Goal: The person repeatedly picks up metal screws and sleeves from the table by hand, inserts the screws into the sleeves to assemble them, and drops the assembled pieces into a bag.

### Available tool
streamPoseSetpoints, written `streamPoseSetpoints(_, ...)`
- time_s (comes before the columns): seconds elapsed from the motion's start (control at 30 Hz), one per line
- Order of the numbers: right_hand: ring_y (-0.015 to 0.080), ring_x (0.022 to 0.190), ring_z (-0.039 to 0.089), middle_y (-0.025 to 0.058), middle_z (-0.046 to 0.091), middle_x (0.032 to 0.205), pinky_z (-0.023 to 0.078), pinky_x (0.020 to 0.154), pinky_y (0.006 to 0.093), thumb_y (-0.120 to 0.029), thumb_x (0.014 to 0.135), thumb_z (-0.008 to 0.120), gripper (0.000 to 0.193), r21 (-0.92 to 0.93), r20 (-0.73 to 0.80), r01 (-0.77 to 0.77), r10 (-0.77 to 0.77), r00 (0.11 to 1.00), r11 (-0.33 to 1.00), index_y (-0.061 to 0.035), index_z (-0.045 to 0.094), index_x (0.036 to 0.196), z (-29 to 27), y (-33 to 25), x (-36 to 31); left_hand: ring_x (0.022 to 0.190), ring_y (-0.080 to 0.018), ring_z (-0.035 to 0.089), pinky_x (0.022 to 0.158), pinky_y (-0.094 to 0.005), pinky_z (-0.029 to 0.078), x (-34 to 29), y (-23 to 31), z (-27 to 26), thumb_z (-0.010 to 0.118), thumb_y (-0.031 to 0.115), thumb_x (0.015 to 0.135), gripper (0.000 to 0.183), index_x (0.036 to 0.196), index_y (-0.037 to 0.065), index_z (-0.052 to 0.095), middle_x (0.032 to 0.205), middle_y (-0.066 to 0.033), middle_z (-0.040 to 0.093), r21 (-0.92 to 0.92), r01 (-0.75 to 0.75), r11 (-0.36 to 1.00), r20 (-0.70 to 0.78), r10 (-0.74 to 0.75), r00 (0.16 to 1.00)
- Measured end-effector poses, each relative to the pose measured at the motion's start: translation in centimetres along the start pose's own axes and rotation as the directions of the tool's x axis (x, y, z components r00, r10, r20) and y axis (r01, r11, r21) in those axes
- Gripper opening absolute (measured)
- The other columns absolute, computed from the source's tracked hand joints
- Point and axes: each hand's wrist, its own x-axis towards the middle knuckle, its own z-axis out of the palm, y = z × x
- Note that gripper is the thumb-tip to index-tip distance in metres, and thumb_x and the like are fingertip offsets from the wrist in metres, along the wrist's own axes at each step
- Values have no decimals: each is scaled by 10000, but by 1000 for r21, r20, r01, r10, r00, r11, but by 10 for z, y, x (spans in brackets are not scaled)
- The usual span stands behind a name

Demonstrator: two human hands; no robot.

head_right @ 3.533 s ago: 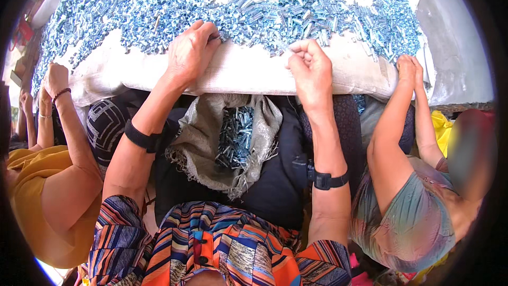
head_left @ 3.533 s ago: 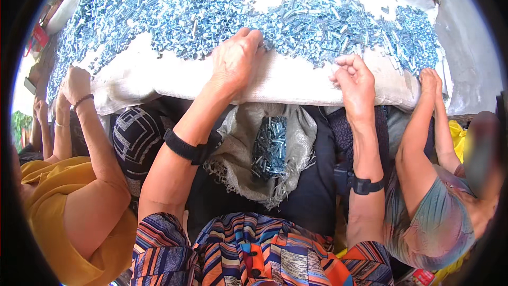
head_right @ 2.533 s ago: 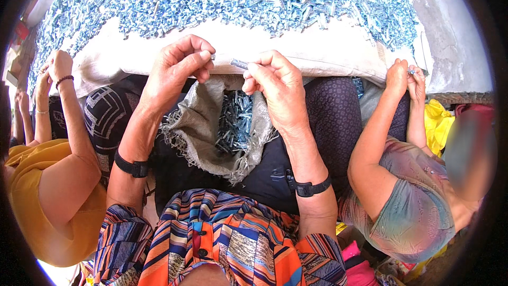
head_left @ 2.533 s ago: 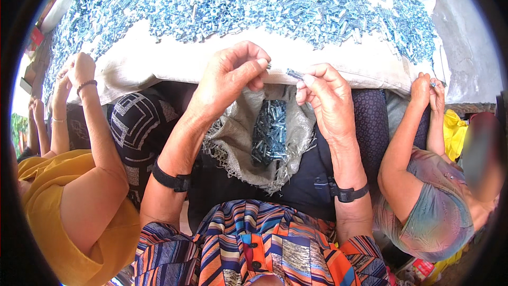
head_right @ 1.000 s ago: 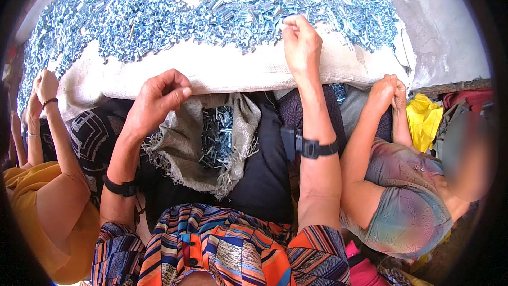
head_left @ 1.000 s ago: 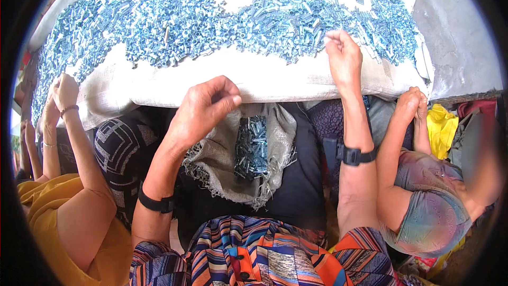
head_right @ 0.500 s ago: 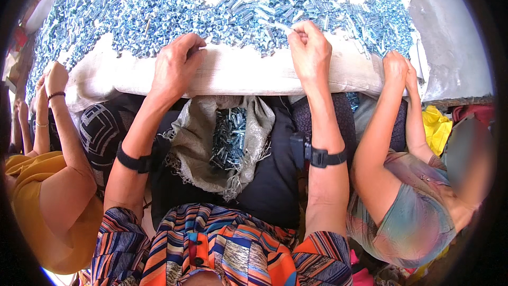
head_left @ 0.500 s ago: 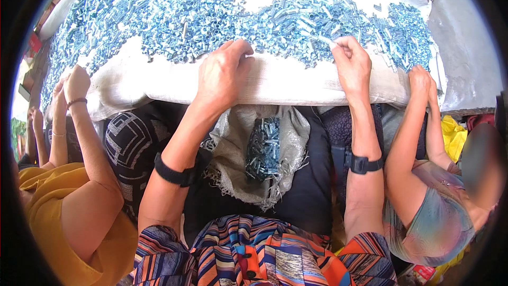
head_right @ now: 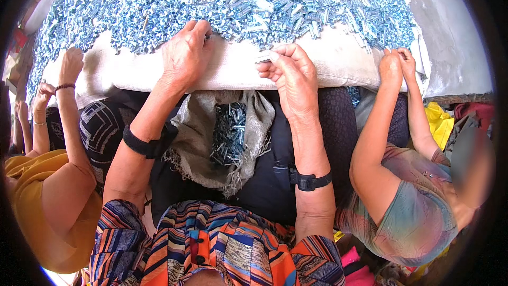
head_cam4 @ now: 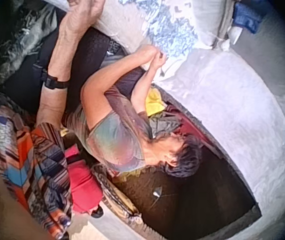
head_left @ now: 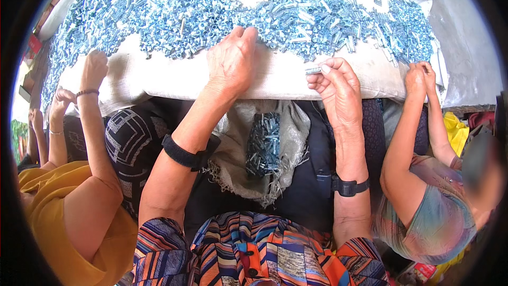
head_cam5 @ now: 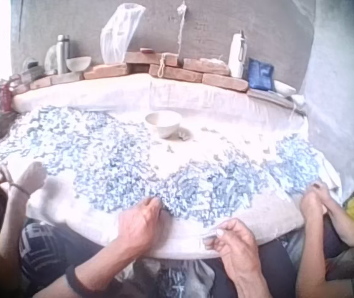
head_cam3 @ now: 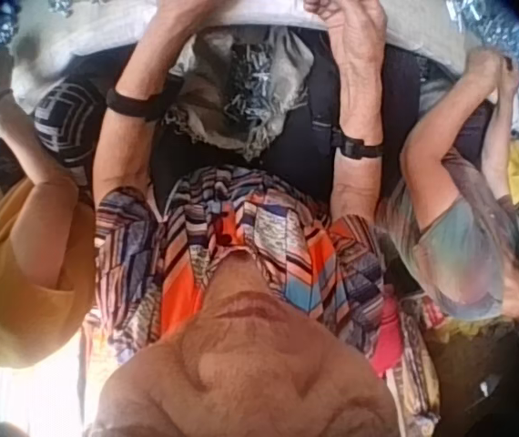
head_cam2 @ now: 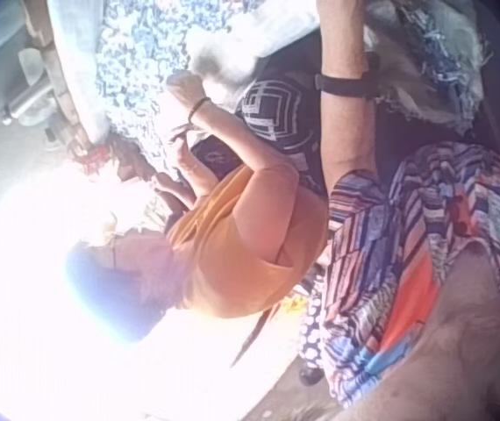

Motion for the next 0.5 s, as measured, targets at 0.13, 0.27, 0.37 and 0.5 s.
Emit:
streamPoseSetpoints(0.13,184,748,649,114,645,862,523,695,303,-54,904,496,64,124,61,-53,45,997,991,-40,542,946,5,3,-9,787,-337,596,683,-427,474,-3,5,-11,567,108,768,124,883,68,552,840,-129,577,15,-9,1000,44,9,999)
streamPoseSetpoints(0.27,189,765,652,116,645,895,531,712,312,-53,916,489,84,157,78,-92,80,994,983,-33,549,972,20,8,-15,794,-342,590,690,-430,472,-6,-3,-14,544,64,755,149,904,63,539,822,-133,563,-59,-35,998,-6,35,999)
streamPoseSetpoints(0.37,188,784,651,106,643,892,533,720,309,-66,924,505,82,173,106,-90,72,992,981,-35,555,981,24,11,-19,807,-348,586,688,-436,469,-9,-7,-14,548,55,748,169,917,61,553,839,-133,567,-54,-15,998,23,16,1000)
streamPoseSetpoints(0.5,157,709,620,79,621,830,515,664,284,-97,924,530,84,208,77,-86,71,994,974,-35,557,973,29,17,-22,738,-294,593,661,-390,474,-19,-14,-22,575,53,739,205,944,54,567,791,-120,562,-109,-45,993,-35,41,999)
